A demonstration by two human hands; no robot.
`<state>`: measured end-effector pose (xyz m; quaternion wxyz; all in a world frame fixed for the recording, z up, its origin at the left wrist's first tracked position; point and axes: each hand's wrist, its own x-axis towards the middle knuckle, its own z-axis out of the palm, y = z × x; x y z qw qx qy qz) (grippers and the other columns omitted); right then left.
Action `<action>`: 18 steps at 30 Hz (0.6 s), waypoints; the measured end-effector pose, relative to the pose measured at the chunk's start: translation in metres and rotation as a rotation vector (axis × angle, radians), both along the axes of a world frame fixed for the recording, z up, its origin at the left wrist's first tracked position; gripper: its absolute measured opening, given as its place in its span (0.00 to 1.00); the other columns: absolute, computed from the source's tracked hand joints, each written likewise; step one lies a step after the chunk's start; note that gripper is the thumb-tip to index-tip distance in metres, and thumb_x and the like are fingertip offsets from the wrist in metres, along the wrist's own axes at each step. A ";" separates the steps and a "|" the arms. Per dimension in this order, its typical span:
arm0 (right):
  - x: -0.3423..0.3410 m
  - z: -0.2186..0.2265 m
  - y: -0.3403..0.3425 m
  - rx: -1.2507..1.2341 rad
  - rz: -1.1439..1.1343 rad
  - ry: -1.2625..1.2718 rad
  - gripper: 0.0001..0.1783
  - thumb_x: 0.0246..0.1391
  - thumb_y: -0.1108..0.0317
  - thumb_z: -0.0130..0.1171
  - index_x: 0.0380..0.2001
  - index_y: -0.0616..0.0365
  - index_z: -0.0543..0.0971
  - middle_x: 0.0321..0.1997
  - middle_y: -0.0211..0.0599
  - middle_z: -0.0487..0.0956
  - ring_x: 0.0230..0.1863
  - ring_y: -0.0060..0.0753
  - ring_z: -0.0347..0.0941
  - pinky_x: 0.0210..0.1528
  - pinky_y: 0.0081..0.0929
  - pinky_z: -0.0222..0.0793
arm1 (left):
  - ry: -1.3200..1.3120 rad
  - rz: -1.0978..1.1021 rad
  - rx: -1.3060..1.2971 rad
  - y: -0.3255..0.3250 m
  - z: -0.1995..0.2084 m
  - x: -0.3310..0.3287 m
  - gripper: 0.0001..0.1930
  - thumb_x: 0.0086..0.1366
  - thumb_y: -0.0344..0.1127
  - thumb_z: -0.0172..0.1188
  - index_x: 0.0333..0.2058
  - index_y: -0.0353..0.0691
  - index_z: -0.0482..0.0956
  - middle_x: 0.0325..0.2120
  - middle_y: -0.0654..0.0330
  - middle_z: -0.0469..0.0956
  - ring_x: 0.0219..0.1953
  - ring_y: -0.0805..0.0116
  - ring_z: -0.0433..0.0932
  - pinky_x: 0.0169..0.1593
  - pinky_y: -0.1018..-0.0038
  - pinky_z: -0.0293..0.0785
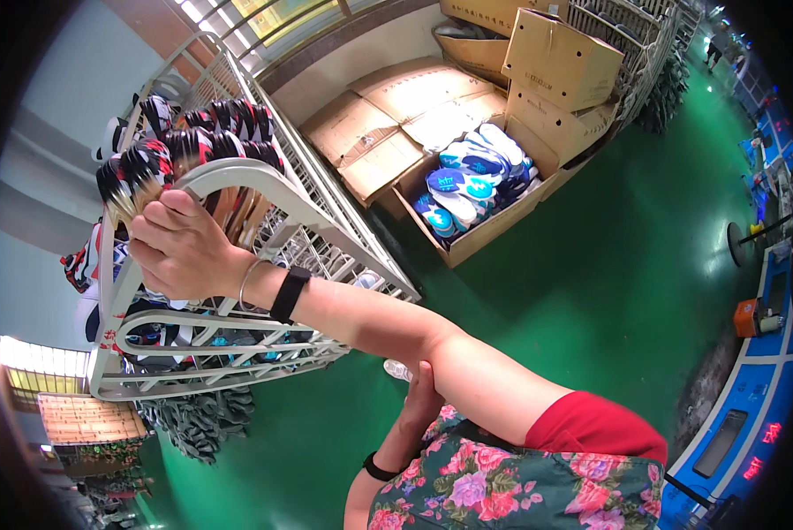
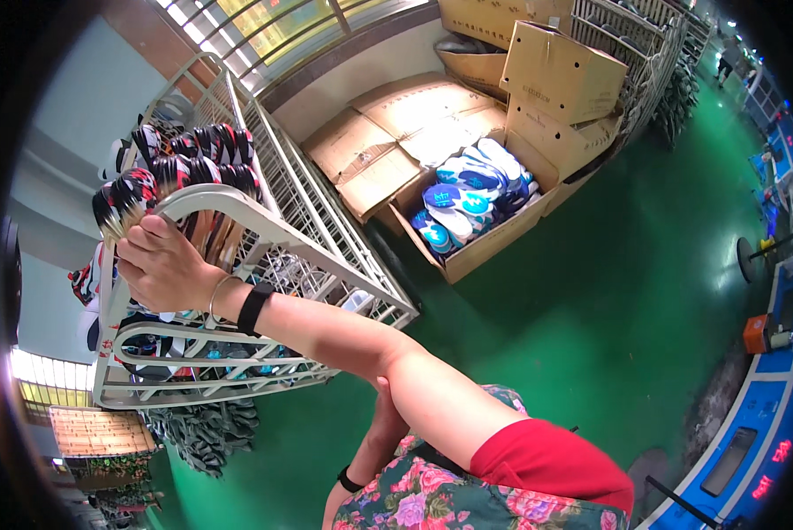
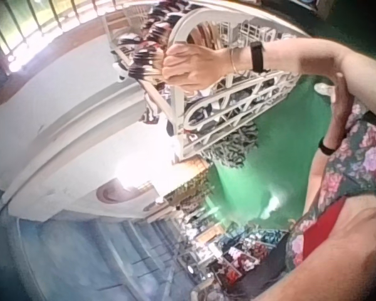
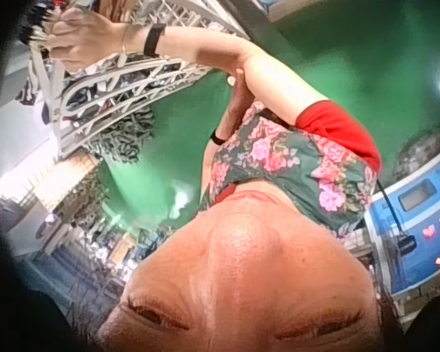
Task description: Examine and inspect a white shoe sole with a gold-colored accent.
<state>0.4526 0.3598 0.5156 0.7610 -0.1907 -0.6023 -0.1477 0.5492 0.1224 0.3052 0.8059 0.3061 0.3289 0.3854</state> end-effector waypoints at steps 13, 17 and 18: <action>-0.001 0.000 0.001 0.028 0.012 0.039 0.08 0.34 0.62 0.60 0.20 0.54 0.77 0.30 0.28 0.68 0.40 0.31 0.64 0.54 0.34 0.54 | 0.432 0.060 0.203 0.002 0.018 0.005 0.54 0.58 0.81 0.31 0.59 0.30 0.63 0.54 0.52 0.72 0.55 0.61 0.72 0.56 0.65 0.70; -0.002 -0.001 0.001 0.009 0.014 0.027 0.11 0.31 0.62 0.62 0.23 0.52 0.77 0.31 0.28 0.68 0.39 0.32 0.64 0.55 0.34 0.55 | 0.341 0.063 0.207 0.005 0.018 0.005 0.44 0.61 0.76 0.37 0.53 0.37 0.66 0.35 0.62 0.69 0.36 0.72 0.67 0.38 0.74 0.62; -0.002 -0.001 0.001 0.018 0.014 0.029 0.11 0.31 0.62 0.62 0.23 0.53 0.77 0.31 0.28 0.68 0.39 0.32 0.64 0.55 0.34 0.55 | 0.298 0.081 0.236 0.006 0.018 0.006 0.35 0.64 0.73 0.40 0.46 0.44 0.70 0.17 0.72 0.66 0.17 0.84 0.62 0.19 0.83 0.54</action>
